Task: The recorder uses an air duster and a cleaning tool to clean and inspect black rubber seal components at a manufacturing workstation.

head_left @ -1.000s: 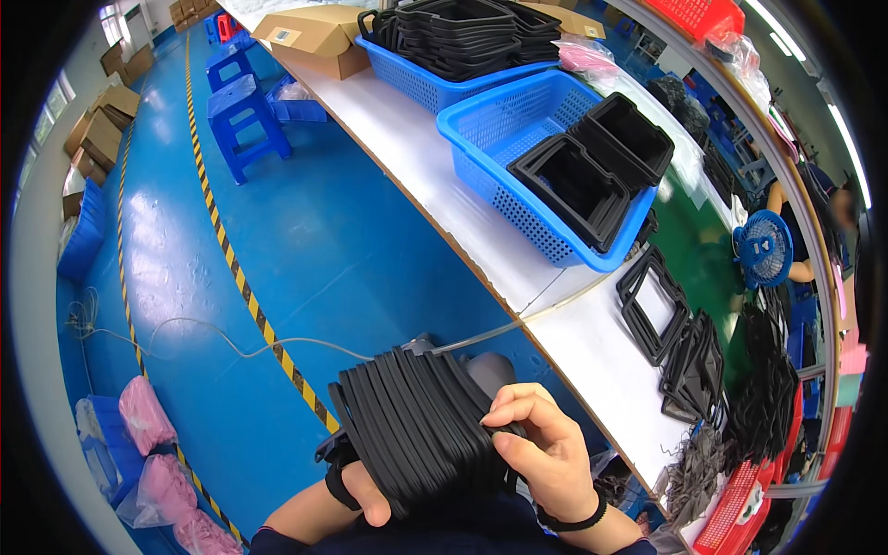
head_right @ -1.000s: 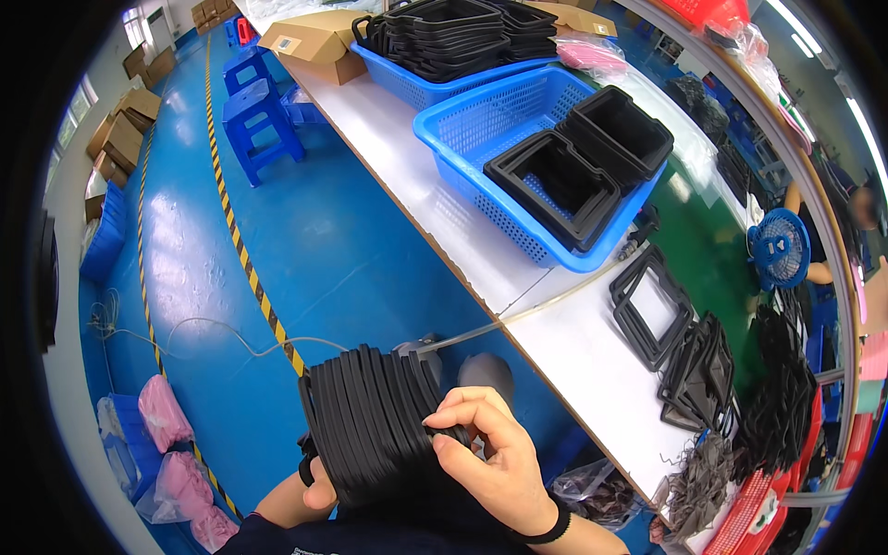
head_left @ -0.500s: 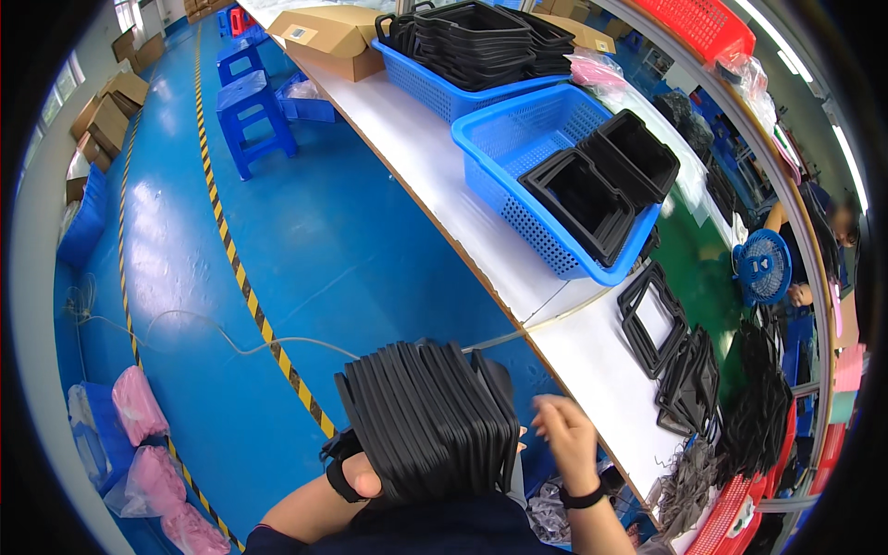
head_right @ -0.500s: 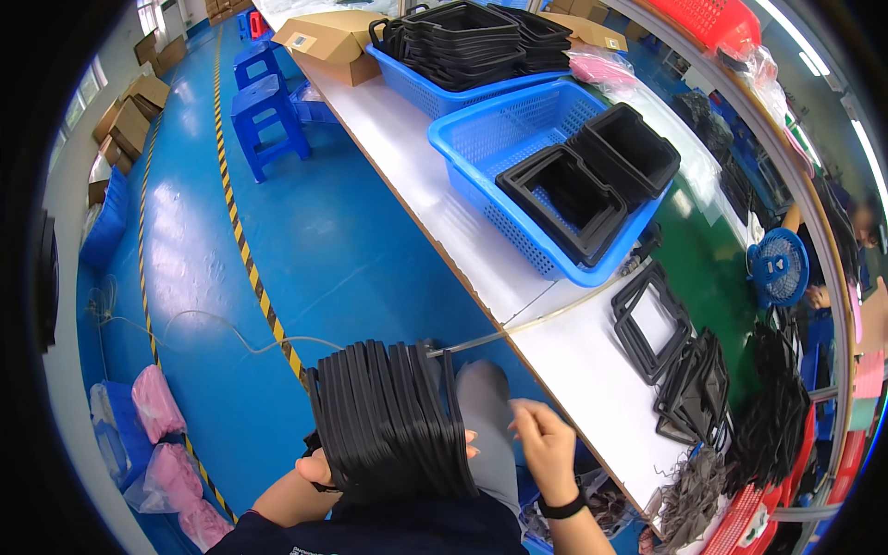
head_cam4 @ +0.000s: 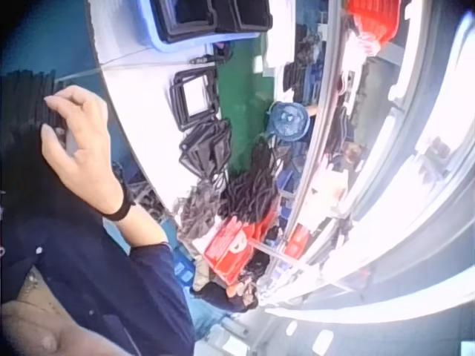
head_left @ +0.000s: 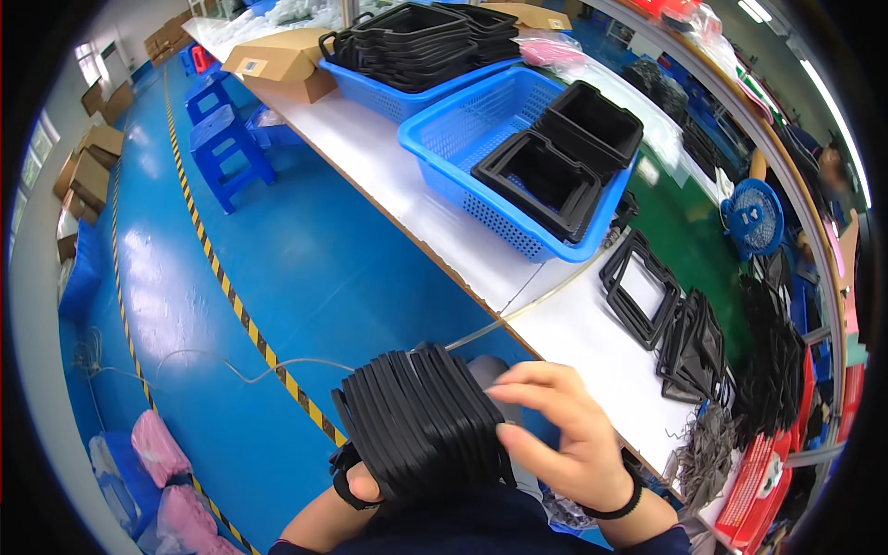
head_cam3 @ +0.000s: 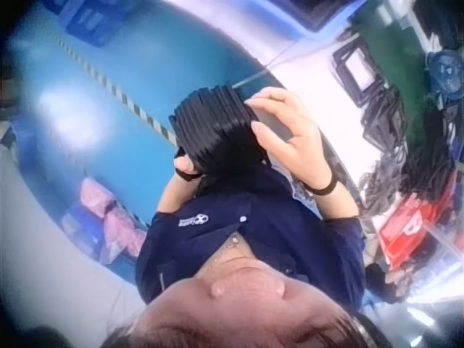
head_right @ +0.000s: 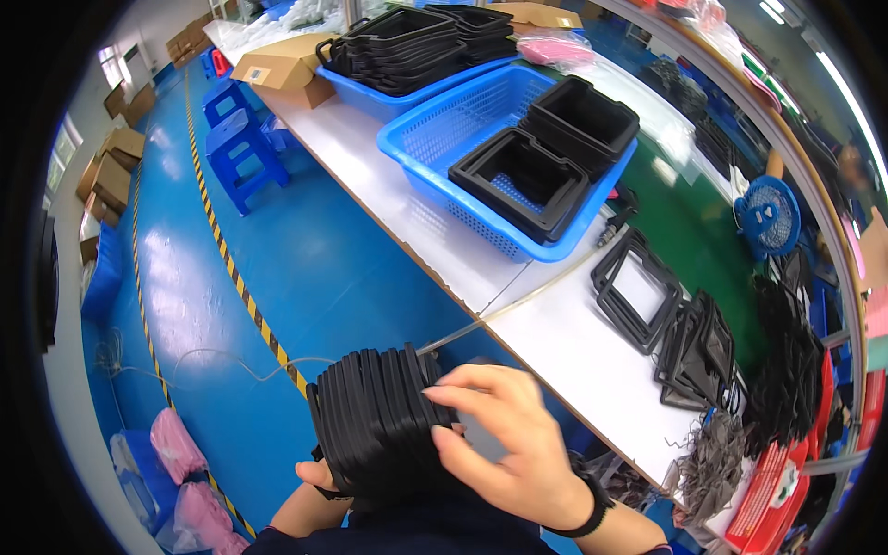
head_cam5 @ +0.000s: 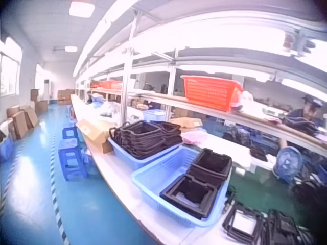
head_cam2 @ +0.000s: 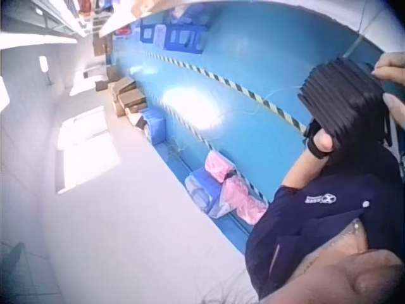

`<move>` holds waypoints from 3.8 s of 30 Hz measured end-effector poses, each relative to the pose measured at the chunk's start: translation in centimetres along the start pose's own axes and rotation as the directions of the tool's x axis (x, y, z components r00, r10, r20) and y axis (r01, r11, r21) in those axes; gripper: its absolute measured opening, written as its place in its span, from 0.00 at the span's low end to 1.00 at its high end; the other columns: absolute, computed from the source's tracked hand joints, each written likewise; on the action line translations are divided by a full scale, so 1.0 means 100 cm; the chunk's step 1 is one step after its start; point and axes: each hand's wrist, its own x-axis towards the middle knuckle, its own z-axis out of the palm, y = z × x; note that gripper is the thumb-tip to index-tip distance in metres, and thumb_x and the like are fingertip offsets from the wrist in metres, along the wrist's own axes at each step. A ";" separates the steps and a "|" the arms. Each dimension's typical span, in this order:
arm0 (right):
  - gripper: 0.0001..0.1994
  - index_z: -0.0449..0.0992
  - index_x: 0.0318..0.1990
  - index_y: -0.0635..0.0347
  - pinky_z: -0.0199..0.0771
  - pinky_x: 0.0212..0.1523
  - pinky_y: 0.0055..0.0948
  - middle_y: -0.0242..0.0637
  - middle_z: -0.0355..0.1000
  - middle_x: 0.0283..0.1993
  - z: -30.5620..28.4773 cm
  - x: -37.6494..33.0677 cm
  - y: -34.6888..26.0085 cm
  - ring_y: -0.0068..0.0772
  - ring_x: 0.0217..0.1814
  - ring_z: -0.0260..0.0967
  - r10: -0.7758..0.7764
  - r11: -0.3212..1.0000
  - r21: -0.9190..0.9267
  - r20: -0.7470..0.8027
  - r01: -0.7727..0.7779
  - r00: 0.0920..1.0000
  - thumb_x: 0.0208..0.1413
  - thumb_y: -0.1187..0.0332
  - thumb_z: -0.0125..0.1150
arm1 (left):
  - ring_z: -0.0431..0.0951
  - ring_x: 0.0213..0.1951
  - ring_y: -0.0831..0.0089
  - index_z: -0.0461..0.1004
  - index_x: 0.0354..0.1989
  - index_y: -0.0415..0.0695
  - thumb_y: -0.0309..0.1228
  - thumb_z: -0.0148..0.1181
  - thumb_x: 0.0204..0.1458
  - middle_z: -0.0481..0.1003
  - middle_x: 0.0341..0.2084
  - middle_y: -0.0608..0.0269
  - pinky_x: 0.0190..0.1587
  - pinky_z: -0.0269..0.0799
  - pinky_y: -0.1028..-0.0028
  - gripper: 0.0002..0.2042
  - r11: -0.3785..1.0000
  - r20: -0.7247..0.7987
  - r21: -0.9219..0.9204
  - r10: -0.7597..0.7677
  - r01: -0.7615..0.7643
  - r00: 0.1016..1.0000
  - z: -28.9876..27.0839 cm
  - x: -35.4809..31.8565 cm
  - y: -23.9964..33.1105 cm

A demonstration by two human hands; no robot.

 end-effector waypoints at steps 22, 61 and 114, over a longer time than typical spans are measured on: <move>0.09 0.77 0.34 0.61 0.68 0.41 0.28 0.34 0.73 0.39 0.035 -0.001 0.010 0.34 0.41 0.68 0.141 0.989 0.062 -0.061 -0.137 0.988 0.41 0.77 0.62 | 0.51 0.65 0.43 0.36 0.69 0.44 0.77 0.52 0.27 0.47 0.64 0.34 0.64 0.48 0.47 0.65 0.996 0.079 -0.034 -0.077 0.080 0.994 -0.002 -0.022 0.008; 0.11 0.78 0.34 0.62 0.65 0.28 0.22 0.35 0.71 0.31 0.038 -0.011 -0.011 0.27 0.27 0.66 -0.230 0.967 -0.117 -0.027 0.225 0.973 0.40 0.79 0.68 | 0.61 0.61 0.64 0.48 0.65 0.36 0.69 0.39 0.49 0.58 0.61 0.52 0.62 0.56 0.64 0.48 0.981 -0.204 -0.066 0.167 -0.184 0.965 0.016 0.000 -0.007; 0.14 0.78 0.36 0.62 0.70 0.32 0.24 0.36 0.74 0.31 0.073 -0.019 -0.011 0.32 0.31 0.72 -0.272 0.955 -0.163 -0.150 0.247 0.951 0.37 0.82 0.67 | 0.60 0.62 0.64 0.51 0.64 0.35 0.69 0.43 0.48 0.58 0.61 0.54 0.63 0.54 0.65 0.48 0.969 -0.258 0.027 0.245 -0.246 0.935 0.012 -0.001 -0.020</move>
